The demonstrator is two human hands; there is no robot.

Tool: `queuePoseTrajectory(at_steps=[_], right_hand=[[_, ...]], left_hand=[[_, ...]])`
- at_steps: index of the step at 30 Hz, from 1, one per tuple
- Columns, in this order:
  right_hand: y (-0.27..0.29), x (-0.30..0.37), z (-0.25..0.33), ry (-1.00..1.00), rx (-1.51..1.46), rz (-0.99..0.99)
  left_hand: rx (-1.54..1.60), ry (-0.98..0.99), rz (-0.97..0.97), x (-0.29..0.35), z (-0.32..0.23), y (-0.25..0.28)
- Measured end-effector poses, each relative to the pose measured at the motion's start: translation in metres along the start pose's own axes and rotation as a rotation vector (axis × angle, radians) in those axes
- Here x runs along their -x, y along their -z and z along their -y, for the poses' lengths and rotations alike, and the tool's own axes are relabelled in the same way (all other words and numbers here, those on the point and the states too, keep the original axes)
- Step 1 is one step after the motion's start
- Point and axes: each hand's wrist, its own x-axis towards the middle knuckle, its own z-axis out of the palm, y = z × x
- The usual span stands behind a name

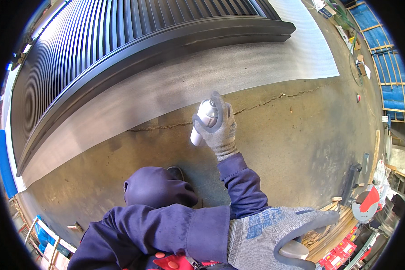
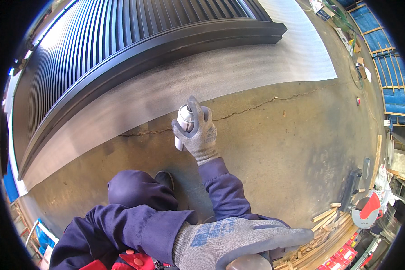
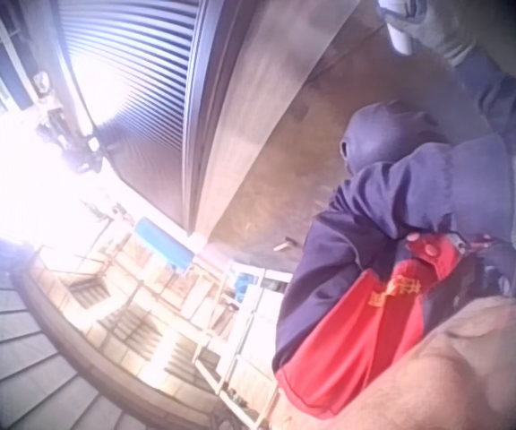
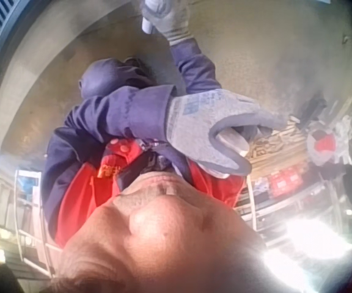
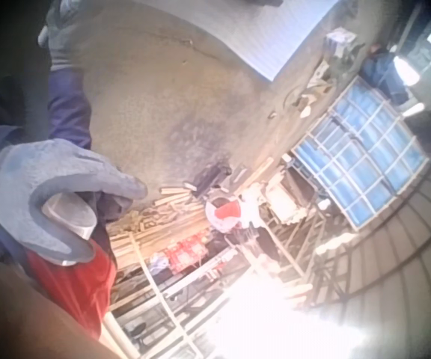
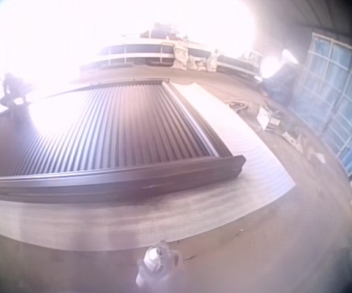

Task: The person spray paints a large black slatted metal panel with a white spray can, moving along its length to apply an even coat. After finishing, the person walks around the panel and helps cover it with a large white protective sheet.

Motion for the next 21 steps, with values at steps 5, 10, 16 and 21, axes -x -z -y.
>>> queuePoseTrajectory(at_steps=[5,10,16,21], right_hand=[[0.013,-0.003,-0.012,-0.030,0.003,-0.122],[0.038,-0.018,-0.039,-0.079,0.086,-0.212],[0.054,-0.022,-0.042,-0.145,0.114,-0.198],[0.068,-0.022,-0.055,-0.262,0.010,-0.308]], left_hand=[[-0.001,-0.001,-0.005,-0.003,0.003,0.000],[-0.019,-0.009,-0.019,-0.005,0.008,-0.004],[-0.047,-0.015,-0.037,-0.003,0.013,-0.003],[-0.060,-0.015,-0.049,0.003,0.008,0.004]])
